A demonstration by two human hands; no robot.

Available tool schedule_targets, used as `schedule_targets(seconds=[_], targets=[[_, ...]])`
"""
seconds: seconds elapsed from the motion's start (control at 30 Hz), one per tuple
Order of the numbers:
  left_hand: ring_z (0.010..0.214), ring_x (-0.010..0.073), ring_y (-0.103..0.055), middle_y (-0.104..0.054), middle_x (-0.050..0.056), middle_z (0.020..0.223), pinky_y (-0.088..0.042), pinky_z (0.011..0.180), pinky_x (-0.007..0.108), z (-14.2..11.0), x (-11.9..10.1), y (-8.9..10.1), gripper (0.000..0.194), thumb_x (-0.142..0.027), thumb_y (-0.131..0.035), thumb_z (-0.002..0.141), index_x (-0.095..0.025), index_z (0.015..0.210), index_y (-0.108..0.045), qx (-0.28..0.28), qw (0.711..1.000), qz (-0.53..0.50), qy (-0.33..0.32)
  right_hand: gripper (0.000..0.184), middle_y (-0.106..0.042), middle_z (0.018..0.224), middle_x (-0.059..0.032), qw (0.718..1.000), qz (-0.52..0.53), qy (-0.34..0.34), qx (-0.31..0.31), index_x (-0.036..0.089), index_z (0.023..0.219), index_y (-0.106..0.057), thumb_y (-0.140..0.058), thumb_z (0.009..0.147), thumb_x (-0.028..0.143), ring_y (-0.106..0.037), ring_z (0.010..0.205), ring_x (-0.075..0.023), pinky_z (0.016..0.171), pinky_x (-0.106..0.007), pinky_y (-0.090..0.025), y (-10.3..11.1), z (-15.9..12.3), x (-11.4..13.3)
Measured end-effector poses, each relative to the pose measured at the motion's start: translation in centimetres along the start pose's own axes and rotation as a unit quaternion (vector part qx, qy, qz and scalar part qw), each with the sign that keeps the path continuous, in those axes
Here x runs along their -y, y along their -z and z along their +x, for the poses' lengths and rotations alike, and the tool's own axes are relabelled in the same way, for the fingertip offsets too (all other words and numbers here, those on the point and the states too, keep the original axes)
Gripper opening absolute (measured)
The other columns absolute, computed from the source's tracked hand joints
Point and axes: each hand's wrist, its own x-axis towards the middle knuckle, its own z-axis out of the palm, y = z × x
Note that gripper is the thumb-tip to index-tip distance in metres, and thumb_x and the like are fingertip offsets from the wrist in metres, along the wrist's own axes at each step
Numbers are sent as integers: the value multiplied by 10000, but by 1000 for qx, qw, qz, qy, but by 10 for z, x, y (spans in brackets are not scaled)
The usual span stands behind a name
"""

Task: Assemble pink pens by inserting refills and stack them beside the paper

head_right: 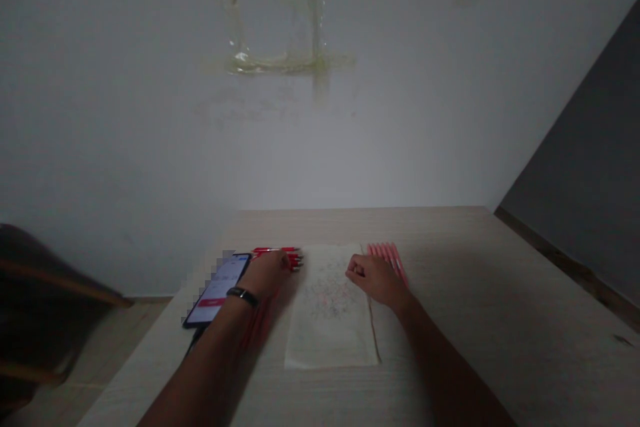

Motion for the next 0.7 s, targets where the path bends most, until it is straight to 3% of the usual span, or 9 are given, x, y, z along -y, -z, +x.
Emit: schedule_targets(seconds=[0.1,0.2,0.4,0.7], targets=[[773,201,-676,-741,64,791,-462,703,271,3,2,7,171,-191,-565,783,-185,760,-734,37,993,-89,-71,153,-593,619,29,1000,4,0,-1,189,799,-636,-600,884,311,-522,571,-117,535,-220,-316,-1,0,-1],[733,173,-632,-716,62,791,-463,680,261,4,2,10,224,-299,-573,822,-159,829,-747,57,962,-236,-127,164,-591,632,28,1000,11,4,-1,188,812,-645,-601,889,325,-528,587,-120,541,-222,-320,-1,0,1],[630,113,-524,-588,10,714,-444,605,235,8,-7,-3,351,-476,-649,797,-129,852,-653,27,891,-442,-99,299,-578,651,20,998,69,9,6,174,784,-640,-529,945,401,-504,596,-120,560,-230,-341,-3,2,11],[661,106,-482,-533,-13,718,-398,615,218,13,-20,-12,296,-454,-615,849,-159,848,-594,-84,870,-465,-145,263,-668,768,-24,996,93,13,10,174,824,-685,-599,908,407,-598,721,-163,641,-253,-419,-1,2,15]])
